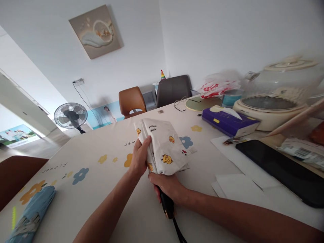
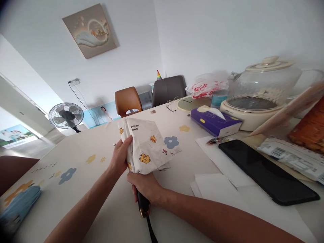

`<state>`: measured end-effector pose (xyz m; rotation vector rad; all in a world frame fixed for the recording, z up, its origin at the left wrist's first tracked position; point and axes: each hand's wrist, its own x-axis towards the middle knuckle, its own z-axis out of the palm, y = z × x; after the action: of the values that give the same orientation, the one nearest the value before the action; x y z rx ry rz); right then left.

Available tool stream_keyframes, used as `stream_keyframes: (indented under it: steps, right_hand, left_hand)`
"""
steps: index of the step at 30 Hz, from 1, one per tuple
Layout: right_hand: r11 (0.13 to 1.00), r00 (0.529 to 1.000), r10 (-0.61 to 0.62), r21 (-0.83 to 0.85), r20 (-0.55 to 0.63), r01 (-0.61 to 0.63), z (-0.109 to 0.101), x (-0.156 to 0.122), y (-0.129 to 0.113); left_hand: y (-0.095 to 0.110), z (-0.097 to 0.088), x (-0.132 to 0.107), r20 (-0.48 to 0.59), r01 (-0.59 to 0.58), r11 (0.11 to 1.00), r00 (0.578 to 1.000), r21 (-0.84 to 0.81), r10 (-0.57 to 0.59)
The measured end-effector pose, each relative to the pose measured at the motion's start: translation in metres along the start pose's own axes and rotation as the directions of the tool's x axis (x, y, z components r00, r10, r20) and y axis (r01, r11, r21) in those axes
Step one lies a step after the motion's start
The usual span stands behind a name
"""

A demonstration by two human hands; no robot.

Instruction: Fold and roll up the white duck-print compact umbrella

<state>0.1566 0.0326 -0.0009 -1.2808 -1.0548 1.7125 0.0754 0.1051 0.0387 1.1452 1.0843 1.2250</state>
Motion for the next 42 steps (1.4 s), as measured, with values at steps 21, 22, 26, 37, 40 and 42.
stream_keyframes:
  steps: [21,22,26,37,40,42]
  right_hand:
    - [0.959,0.986,-0.023,0.282,0.166,-0.025,-0.021,0.0,-0.036]
    - [0.951,0.986,-0.045,0.308,0.163,-0.007,-0.025,0.002,-0.039]
    - [0.949,0.982,-0.088,0.314,0.168,0.031,-0.034,0.007,-0.043]
    - [0.923,0.995,-0.073,0.384,0.064,0.043,-0.034,0.009,-0.045]
    - [0.921,0.996,-0.074,0.386,0.044,0.051,-0.036,0.011,-0.045]
    - [0.934,0.995,-0.069,0.356,0.068,0.041,-0.036,0.011,-0.044]
  left_hand:
    - [0.0,-0.011,0.01,0.147,0.243,0.937,0.966,-0.251,-0.211]
    - [-0.004,-0.011,0.011,0.135,0.308,0.927,0.949,-0.214,-0.284]
    - [-0.019,-0.01,0.014,0.153,0.447,0.875,0.893,-0.187,-0.423]
    - [-0.027,-0.025,0.032,-0.063,0.227,0.852,0.955,-0.472,-0.29]
    - [-0.021,-0.03,0.034,0.033,0.281,0.812,0.951,-0.513,-0.308]
    - [-0.019,-0.031,0.035,0.091,0.36,0.789,0.927,-0.498,-0.365]
